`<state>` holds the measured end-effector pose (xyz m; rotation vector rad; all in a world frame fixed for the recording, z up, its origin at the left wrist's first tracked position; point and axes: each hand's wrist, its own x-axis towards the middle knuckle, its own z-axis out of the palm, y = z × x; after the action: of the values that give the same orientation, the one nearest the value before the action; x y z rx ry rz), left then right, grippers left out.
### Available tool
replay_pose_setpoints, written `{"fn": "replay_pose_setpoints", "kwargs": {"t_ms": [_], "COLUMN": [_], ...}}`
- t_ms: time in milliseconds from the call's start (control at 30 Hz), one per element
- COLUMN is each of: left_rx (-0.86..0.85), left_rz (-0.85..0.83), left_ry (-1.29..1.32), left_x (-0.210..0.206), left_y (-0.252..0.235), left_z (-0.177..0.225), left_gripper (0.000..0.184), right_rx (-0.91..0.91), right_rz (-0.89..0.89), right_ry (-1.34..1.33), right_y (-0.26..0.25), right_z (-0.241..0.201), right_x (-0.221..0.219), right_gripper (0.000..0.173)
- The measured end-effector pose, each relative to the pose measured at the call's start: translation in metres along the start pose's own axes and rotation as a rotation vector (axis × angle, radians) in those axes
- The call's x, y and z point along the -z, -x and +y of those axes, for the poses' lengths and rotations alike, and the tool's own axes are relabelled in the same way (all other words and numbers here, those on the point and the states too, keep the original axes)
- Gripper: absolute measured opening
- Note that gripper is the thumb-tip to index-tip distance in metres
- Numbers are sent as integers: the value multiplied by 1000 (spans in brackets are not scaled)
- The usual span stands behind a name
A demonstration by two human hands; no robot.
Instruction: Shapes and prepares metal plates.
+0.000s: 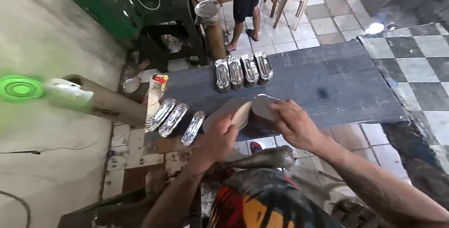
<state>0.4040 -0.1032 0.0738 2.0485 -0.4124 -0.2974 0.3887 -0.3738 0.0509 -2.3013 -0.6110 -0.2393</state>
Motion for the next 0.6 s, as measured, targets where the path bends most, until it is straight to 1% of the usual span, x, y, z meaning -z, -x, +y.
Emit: {"fn": "replay_pose_setpoints", "kwargs": {"t_ms": [67, 100, 133, 167, 200, 233, 267, 300, 333, 367, 400, 433, 467, 500, 533, 567, 600], "left_rx": [129, 215, 294, 370, 422, 437, 410, 345, 215, 29, -122, -199, -157, 21, 269, 459, 559], "left_rz": [196, 256, 284, 304, 320, 342, 378, 425, 468, 453, 421, 416, 446, 510, 510, 341, 121], "left_ry": [611, 832, 968, 1054, 1128, 1210, 1296, 1367, 1445, 1558, 1661, 1698, 1665, 1548, 1337, 1090, 838], "left_x": [-14, -24, -32, -40, -45, -47, -50, -55, -65, -78, -92, -103, -111, -118, -126, -135, -147], "left_y": [33, 44, 55, 65, 75, 87, 98, 108, 115, 116, 113, 109, 108, 111, 114, 113, 104], "left_z": [-4, -11, -20, -28, -34, -39, -42, -43, -47, -56, -63, -72, -81, -89, -99, -119, -148], "left_gripper": [26, 24, 25, 25, 25, 23, 22, 21, 23, 20, 19, 19, 20, 20, 22, 20, 25], "right_rx": [-283, -431, -554, -640, -674, -656, -597, -524, -467, -436, -428, -454, -496, -544, -564, -516, -438], "right_rz": [83, 133, 159, 147, 90, -10, -150, -286, -369, -412, -426, -413, -388, -368, -380, -450, -577], "right_ry": [-597, -872, -1057, -1167, -1231, -1262, -1298, -1357, -1441, -1535, -1617, -1665, -1637, -1506, -1268, -952, -625], "right_y": [7, 9, 13, 17, 23, 28, 32, 34, 33, 32, 32, 34, 39, 51, 67, 85, 104], "right_z": [-36, -53, -67, -79, -85, -88, -85, -82, -81, -84, -86, -85, -78, -63, -41, -15, 11], "right_x": [-21, -42, -65, -84, -97, -101, -100, -96, -95, -97, -102, -108, -114, -119, -123, -125, -124], "right_gripper": [32, 32, 32, 31, 31, 29, 30, 29, 26, 25, 25, 25, 25, 23, 22, 24, 29]}}
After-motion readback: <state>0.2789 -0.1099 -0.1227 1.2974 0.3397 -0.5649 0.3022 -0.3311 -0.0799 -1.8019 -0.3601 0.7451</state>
